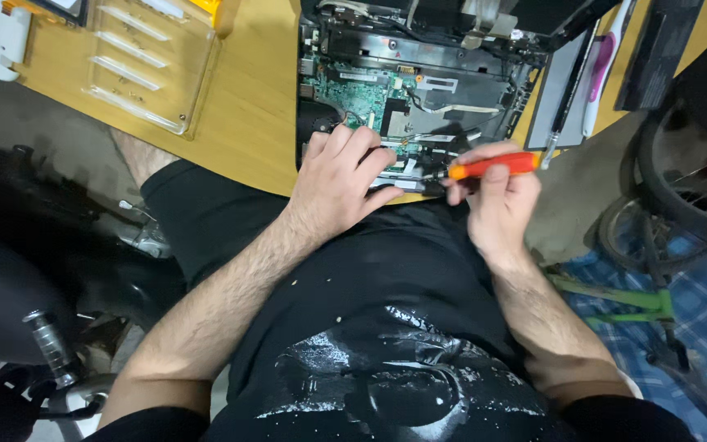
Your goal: The person uses a screwdriver to remove screws from a disassembled laptop motherboard. They then remove a small green circuit board, inspect it, and reinsert it into the motherboard, securing it with screws.
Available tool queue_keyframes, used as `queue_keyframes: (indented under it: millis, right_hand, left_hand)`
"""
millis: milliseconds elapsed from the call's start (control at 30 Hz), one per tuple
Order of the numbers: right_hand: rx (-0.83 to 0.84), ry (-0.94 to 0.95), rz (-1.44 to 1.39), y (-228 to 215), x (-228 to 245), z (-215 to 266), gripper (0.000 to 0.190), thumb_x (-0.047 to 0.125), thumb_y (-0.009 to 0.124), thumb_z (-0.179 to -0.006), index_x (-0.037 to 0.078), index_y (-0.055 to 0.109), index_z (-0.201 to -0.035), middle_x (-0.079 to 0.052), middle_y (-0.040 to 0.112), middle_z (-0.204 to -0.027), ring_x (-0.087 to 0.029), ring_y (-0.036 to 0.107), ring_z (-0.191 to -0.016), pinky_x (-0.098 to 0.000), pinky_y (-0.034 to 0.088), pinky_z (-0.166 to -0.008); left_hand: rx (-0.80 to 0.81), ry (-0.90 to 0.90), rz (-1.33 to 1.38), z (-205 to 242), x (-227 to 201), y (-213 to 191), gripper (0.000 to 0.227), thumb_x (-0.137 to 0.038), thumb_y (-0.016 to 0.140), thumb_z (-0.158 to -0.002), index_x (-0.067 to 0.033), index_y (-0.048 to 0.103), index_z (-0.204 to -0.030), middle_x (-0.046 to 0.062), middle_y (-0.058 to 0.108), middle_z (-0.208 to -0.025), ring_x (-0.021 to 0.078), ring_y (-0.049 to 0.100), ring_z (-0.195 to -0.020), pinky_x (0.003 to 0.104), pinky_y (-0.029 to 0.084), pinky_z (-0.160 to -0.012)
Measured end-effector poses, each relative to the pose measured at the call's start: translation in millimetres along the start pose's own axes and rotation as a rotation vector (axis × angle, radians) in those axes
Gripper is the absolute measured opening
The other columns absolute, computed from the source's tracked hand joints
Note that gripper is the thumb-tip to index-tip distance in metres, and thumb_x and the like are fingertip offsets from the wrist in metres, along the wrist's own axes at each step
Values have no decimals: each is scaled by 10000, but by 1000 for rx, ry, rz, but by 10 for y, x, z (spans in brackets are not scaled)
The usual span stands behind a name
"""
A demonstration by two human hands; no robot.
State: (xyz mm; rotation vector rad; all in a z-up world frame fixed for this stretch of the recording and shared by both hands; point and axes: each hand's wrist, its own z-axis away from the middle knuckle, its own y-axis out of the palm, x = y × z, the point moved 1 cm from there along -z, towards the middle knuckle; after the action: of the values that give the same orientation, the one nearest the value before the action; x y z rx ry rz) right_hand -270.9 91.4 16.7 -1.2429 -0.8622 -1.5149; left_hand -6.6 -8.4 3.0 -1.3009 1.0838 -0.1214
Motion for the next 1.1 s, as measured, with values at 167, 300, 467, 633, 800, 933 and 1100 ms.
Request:
queue_keyframes:
  millis: [167, 300, 467, 633, 800, 933, 1100]
  right_hand:
    - [87, -137, -65, 186, -176, -62, 273, 196, 683, -1251, -49, 586, -1179, -339, 799, -1128, -397, 872, -1045, -449, 729, -745]
    - [89, -230, 63, 253, -191, -78, 443, -49, 988, -1060, -29, 552, -1134, -310, 838, -1153, -440, 886, -1136, -449, 706, -888]
    - [34, -289, 93, 336, -191, -104, 373, -128, 977, -1058, -50, 614, -1091, -303, 846, -1071, -451, 895, -1041, -465, 685, -891]
    - [19, -294, 102, 343, -182, -119, 368, -132, 974, -1064, -63, 612, -1068, -310, 858, -1060, -449, 903, -1030, -467, 692, -893]
    - [36, -300, 135, 356, -174, -124, 342, -117, 958, -1084, -57, 622, -1072, -306, 862, -1077, -461, 891, -1029, -499, 677, -900]
    - [45, -303, 111, 335, -213, -128, 341, -118, 960, -1085, -57, 624, -1068, -311, 862, -1077, -463, 890, -1039, -493, 676, -905]
    - [66, -300, 142, 332, -180, -125, 329, -119, 952, -1083, -57, 630, -1056, -323, 864, -1088, -488, 887, -1044, -522, 673, -906]
  left_hand:
    - [-12, -1, -9, -5, -5, 8, 480, -707, 661, -1197, -249, 720, -1324, -9, 570, -1231, 236, 616, -1122, 429, 433, -980]
    - [-11, -10, 32, 2, 11, 20, 480, -690, 744, -1162, -230, 738, -1302, -5, 584, -1227, 239, 619, -1123, 436, 439, -978]
    - [-5, -9, 22, -17, -3, -3, 483, -690, 755, -1152, -231, 731, -1300, -14, 585, -1234, 229, 613, -1135, 430, 429, -985]
    - [10, -18, 32, 0, 13, 27, 481, -665, 828, -1116, -228, 741, -1298, -14, 596, -1228, 224, 619, -1143, 435, 438, -995]
    - [-12, -9, 29, -1, 10, 29, 463, -675, 749, -1163, -231, 722, -1290, -22, 584, -1233, 223, 607, -1138, 423, 433, -989]
    - [-11, -9, 28, -13, -3, -6, 464, -671, 758, -1159, -227, 744, -1293, -15, 598, -1235, 230, 606, -1126, 429, 434, -981]
    - [-36, 30, -29, -7, 3, 1, 463, -673, 717, -1189, -227, 745, -1314, -6, 566, -1237, 231, 578, -1107, 417, 419, -961]
